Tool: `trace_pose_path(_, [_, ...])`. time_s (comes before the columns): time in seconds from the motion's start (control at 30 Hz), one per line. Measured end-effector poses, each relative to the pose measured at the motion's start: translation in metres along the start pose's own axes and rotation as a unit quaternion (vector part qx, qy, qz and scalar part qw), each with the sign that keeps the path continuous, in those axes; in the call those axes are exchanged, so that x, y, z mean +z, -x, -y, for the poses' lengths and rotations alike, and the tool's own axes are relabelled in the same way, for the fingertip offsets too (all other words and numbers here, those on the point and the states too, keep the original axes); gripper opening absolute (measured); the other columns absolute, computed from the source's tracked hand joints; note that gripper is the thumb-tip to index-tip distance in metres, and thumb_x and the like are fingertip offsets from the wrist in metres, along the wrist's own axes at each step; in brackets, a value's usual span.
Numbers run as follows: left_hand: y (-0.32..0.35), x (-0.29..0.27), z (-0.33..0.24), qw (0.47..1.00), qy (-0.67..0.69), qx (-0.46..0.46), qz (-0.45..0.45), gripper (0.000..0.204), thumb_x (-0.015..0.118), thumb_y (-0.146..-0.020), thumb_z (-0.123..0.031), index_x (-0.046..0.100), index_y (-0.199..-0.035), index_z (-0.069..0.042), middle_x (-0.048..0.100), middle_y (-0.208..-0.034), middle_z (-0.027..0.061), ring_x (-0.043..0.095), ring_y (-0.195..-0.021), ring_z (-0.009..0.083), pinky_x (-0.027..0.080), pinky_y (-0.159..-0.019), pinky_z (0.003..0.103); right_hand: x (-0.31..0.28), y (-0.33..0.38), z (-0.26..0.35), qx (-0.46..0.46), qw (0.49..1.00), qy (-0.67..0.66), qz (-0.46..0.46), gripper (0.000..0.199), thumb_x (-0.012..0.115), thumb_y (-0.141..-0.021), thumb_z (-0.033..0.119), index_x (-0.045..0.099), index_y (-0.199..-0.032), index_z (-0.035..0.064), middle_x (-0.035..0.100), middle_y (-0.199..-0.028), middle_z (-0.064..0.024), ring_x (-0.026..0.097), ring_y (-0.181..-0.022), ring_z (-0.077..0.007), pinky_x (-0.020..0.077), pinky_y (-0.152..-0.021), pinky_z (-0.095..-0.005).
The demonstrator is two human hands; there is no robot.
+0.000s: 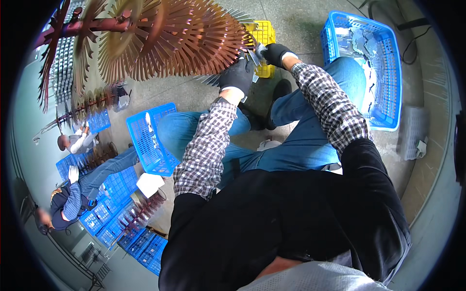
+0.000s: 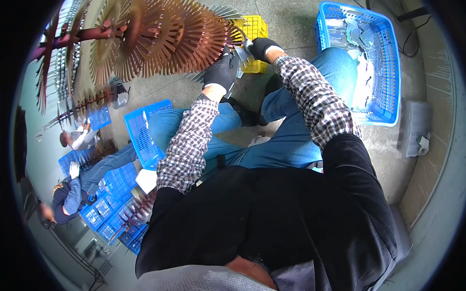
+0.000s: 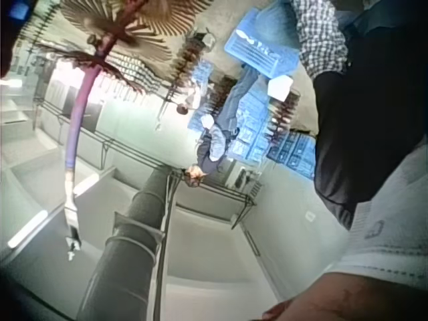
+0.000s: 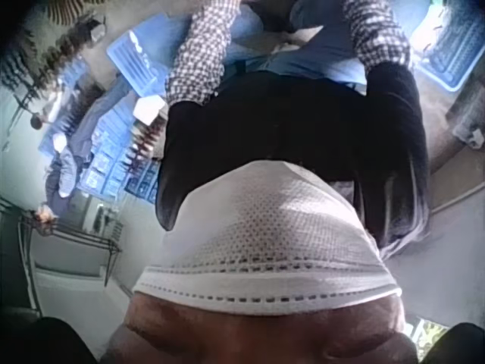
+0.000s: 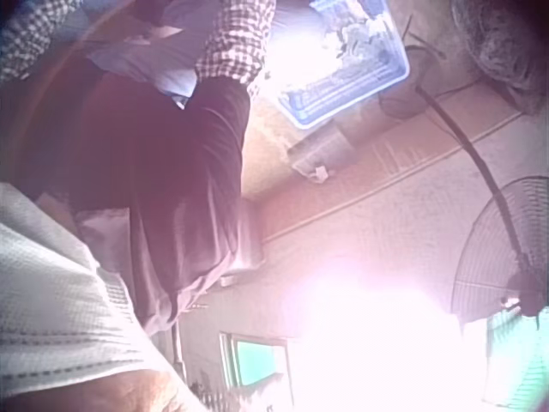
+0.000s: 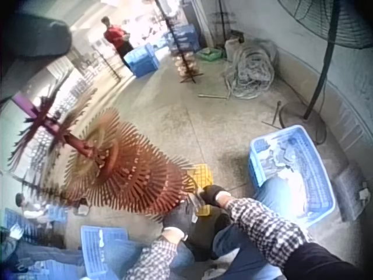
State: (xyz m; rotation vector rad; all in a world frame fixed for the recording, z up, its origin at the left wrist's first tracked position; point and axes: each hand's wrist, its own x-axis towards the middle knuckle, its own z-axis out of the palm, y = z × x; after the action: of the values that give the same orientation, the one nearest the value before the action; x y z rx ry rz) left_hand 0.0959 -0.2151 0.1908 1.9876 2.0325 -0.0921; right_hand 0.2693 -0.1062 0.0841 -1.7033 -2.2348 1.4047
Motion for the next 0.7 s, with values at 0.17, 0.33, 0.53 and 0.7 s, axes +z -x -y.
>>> trace_pose_path(0.17, [-0.005, 0.007, 0.003, 1.0, -0.006, 0.006, -0.014, 0.063, 0.037, -0.106, -0.045, 0.043, -0.154, -0.005, 0.075, -0.1, 0.0235, 0.07, -0.086, 0.0459, 0.052, -0.071, 0.053, 0.009, -0.011, -0.013, -0.051, 0.998, 0.03, -0.005, 0.045, 0.054, -0.097, 0.036, 0.074, -0.106, -0.0035, 0.078, -0.095, -0.0156, 0.073, -0.083, -0.035, 0.0553, -0.078, -0.0429])
trace_pose_path(0.33, [-0.005, 0.006, -0.001, 1.0, -0.015, -0.006, -0.011, 0.063, 0.038, -0.106, -0.045, 0.042, -0.154, -0.005, 0.075, -0.098, 0.0229, 0.071, -0.085, 0.0449, 0.053, -0.07, 0.053, 0.018, -0.022, -0.025, -0.103, 0.993, 0.061, -0.008, 0.05, 0.051, -0.099, 0.041, 0.074, -0.106, -0.0025, 0.078, -0.094, -0.0157, 0.072, -0.083, -0.0351, 0.0548, -0.077, -0.0434])
trace_pose_path(0.53, [-0.004, 0.007, -0.005, 0.999, -0.044, -0.017, -0.007, 0.063, 0.037, -0.106, -0.046, 0.043, -0.155, -0.006, 0.075, -0.096, 0.0223, 0.072, -0.084, 0.0431, 0.053, -0.069, 0.052, 0.022, -0.022, -0.028, -0.118, 0.991, 0.07, -0.007, 0.053, 0.048, -0.1, 0.044, 0.075, -0.107, -0.0014, 0.077, -0.095, -0.0158, 0.072, -0.084, -0.0354, 0.0546, -0.077, -0.0439])
trace_pose_path(0.7, [-0.006, 0.01, -0.007, 0.998, -0.056, -0.02, -0.03, 0.063, 0.037, -0.106, -0.047, 0.043, -0.155, -0.007, 0.075, -0.095, 0.0217, 0.072, -0.083, 0.0419, 0.054, -0.068, 0.052, 0.017, -0.012, -0.019, -0.082, 0.996, 0.042, -0.007, 0.052, 0.048, -0.1, 0.044, 0.075, -0.107, -0.0002, 0.077, -0.096, -0.0161, 0.072, -0.087, -0.0361, 0.0548, -0.078, -0.0444])
